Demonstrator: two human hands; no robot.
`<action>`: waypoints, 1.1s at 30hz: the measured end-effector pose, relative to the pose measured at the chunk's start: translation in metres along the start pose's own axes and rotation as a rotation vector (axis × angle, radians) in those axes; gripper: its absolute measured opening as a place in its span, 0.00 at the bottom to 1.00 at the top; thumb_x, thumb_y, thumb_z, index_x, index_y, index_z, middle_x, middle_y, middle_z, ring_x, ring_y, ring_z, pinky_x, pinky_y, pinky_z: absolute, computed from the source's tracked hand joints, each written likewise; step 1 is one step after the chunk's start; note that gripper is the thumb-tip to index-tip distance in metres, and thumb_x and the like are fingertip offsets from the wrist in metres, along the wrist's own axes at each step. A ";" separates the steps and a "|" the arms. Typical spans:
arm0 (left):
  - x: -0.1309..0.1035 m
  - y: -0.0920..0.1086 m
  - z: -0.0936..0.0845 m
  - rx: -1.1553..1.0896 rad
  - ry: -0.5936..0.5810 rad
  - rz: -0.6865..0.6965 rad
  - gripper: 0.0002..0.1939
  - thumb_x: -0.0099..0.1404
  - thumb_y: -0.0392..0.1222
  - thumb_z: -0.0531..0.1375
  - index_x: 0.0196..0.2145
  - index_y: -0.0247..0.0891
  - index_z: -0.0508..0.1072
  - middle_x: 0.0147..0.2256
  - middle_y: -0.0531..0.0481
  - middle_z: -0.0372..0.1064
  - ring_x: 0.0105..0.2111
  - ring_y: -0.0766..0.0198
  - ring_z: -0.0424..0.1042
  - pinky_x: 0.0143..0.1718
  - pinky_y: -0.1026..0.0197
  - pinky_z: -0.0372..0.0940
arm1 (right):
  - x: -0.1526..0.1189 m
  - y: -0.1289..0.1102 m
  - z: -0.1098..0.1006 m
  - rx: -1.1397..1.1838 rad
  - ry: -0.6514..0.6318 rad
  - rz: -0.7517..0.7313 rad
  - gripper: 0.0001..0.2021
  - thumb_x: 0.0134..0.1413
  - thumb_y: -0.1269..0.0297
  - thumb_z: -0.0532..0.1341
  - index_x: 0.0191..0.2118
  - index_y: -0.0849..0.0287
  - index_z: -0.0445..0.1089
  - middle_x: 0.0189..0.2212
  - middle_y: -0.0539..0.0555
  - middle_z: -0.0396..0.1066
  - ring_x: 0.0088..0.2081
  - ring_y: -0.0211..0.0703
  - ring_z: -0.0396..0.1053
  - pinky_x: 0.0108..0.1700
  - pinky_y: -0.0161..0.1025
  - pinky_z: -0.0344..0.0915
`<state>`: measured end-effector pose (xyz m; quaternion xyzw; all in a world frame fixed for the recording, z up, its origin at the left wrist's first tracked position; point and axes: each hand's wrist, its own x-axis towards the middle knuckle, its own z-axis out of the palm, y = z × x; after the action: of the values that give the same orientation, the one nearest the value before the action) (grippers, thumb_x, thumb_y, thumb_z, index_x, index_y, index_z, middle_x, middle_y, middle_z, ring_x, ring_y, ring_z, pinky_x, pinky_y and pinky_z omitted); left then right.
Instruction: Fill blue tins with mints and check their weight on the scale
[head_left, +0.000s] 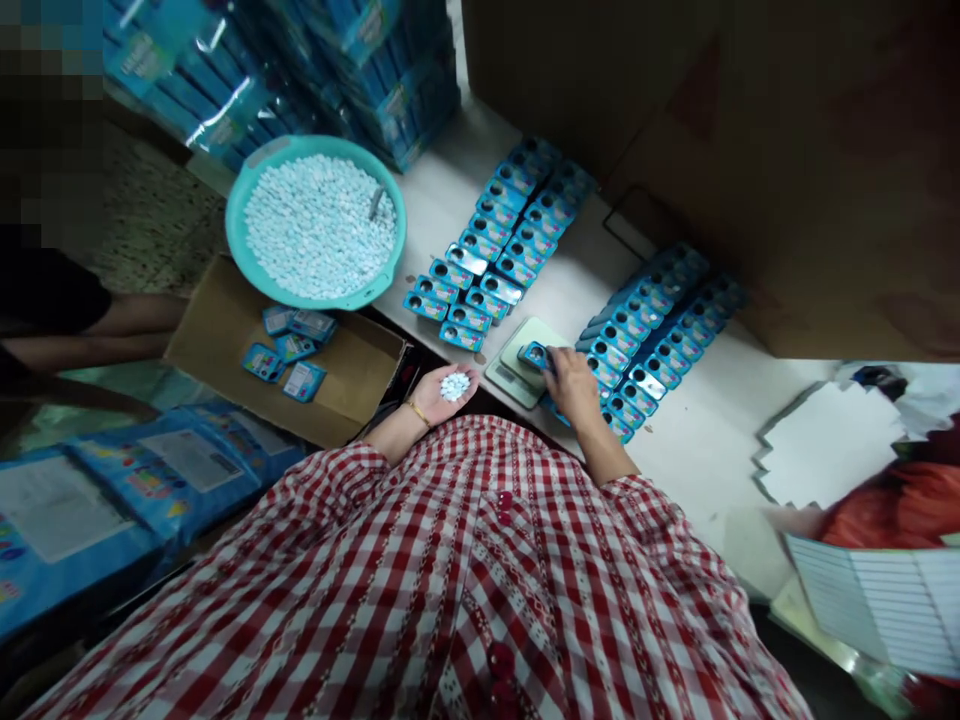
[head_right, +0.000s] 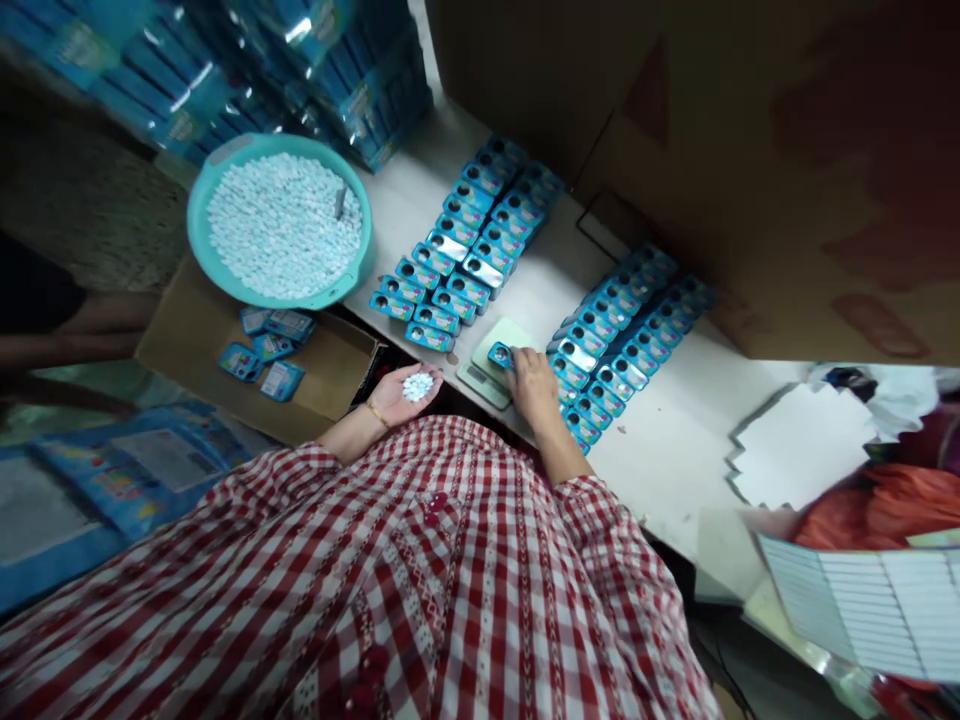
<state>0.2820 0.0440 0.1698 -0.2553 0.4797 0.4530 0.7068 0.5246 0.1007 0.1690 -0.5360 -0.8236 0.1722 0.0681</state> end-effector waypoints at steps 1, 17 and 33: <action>-0.001 0.001 0.001 -0.009 0.008 0.002 0.13 0.66 0.33 0.50 0.29 0.29 0.72 0.25 0.42 0.72 0.29 0.63 0.74 0.31 0.62 0.72 | 0.009 0.003 -0.001 -0.018 -0.018 0.000 0.19 0.58 0.61 0.52 0.53 0.64 0.63 0.44 0.62 0.67 0.46 0.51 0.63 0.48 0.45 0.62; -0.015 0.005 -0.024 -0.164 0.243 0.121 0.09 0.65 0.30 0.51 0.32 0.31 0.70 0.27 0.43 0.73 0.29 0.63 0.75 0.31 0.61 0.73 | 0.254 0.125 -0.034 0.055 0.139 0.292 0.22 0.55 0.72 0.49 0.56 0.64 0.62 0.57 0.62 0.61 0.56 0.50 0.58 0.57 0.48 0.56; -0.004 0.003 0.012 0.117 0.026 -0.037 0.12 0.66 0.33 0.50 0.31 0.29 0.72 0.27 0.41 0.73 0.31 0.62 0.75 0.32 0.62 0.72 | -0.108 0.007 0.004 -0.263 -0.190 0.029 0.13 0.60 0.66 0.52 0.45 0.57 0.71 0.47 0.62 0.67 0.44 0.51 0.60 0.42 0.47 0.57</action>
<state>0.2839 0.0538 0.1783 -0.2281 0.5098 0.4078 0.7224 0.5740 0.0047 0.1708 -0.5336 -0.8339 0.1138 -0.0835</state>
